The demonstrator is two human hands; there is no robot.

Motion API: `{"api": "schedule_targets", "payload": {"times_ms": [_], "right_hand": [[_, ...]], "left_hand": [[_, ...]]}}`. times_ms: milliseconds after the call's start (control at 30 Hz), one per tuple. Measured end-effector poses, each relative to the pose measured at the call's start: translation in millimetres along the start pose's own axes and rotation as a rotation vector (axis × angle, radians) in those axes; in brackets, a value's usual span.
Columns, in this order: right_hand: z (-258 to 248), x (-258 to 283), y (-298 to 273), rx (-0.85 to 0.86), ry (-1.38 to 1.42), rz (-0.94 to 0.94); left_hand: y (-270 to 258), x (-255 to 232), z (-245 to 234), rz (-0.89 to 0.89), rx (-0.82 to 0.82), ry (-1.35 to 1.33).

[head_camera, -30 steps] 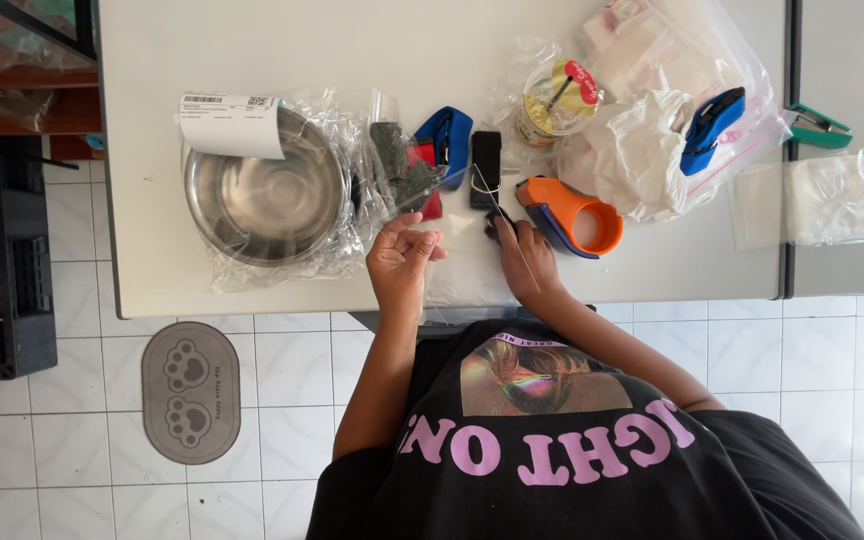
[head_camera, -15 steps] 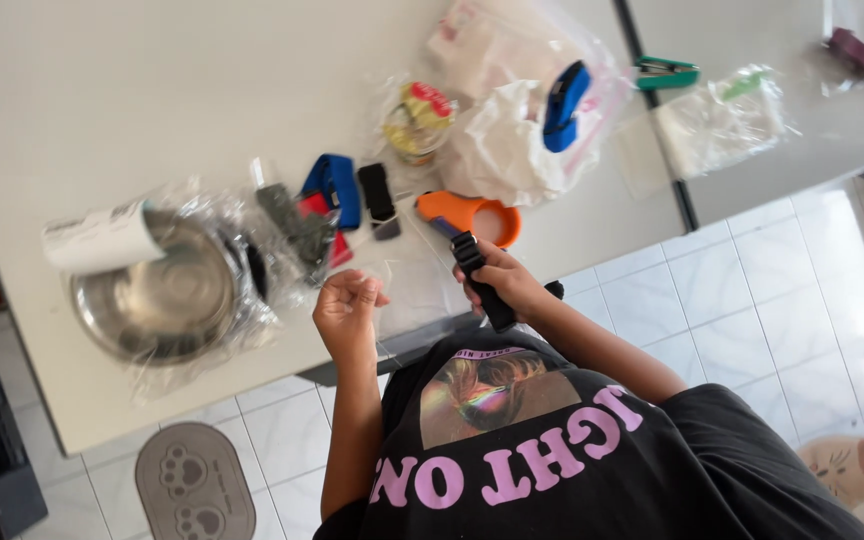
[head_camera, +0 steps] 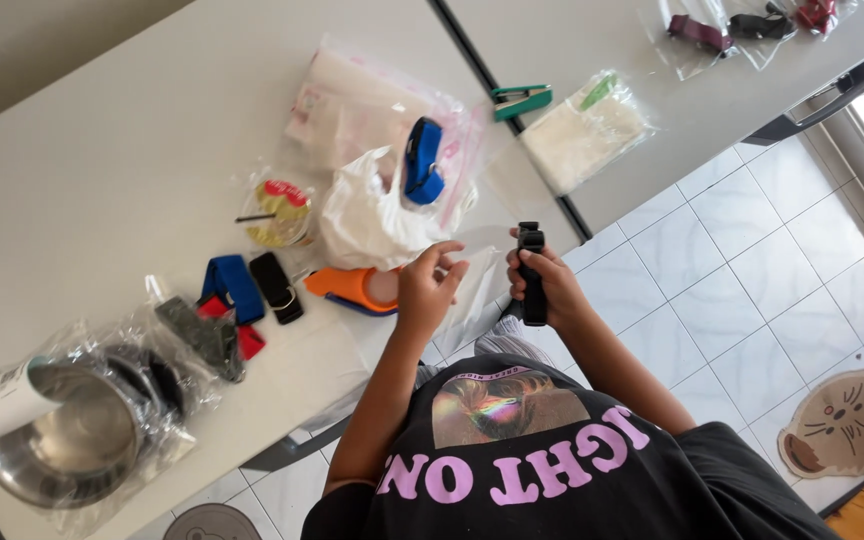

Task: The person places pet accessories like collars and leashes into small plastic bags, seals them, and organizes them on a table with other items including a metal bowl and a large bag of dog food.

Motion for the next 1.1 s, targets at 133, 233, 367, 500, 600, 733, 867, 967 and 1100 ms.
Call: {"api": "schedule_targets", "payload": {"times_ms": [133, 233, 367, 500, 600, 733, 867, 967, 1100], "right_hand": [[-60, 53, 8, -0.045, -0.011, -0.046], [-113, 84, 19, -0.138, 0.006, -0.059], [-175, 125, 34, -0.173, 0.023, -0.087], [-220, 151, 37, -0.190, 0.001, -0.027], [-234, 170, 45, -0.151, -0.031, -0.022], [-215, 204, 61, -0.105, -0.385, -0.205], [-189, 214, 71, -0.007, -0.209, -0.211], [-181, 211, 79, 0.007, -0.135, -0.169], [-189, 200, 83, 0.074, -0.010, -0.082]], "left_hand": [[68, 15, 85, -0.045, 0.043, -0.015], [136, 40, 147, -0.087, 0.025, -0.205], [209, 66, 207, -0.083, -0.156, -0.283], [233, 108, 231, -0.116, -0.335, -0.349], [214, 85, 237, -0.135, -0.255, -0.371], [178, 42, 248, -0.147, -0.138, -0.416], [153, 3, 248, 0.007, -0.144, -0.332], [167, 14, 241, -0.011, -0.228, -0.356], [191, 50, 244, -0.031, -0.345, -0.345]]}}
Point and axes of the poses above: each hand's wrist, its own y-axis towards the middle knuckle, its own z-axis out of the palm, x = y × z, the point moved 7 cm from there along y, towards the middle knuckle, and after that the axes turned 8 degrees about -z, right-handed, at the moved point
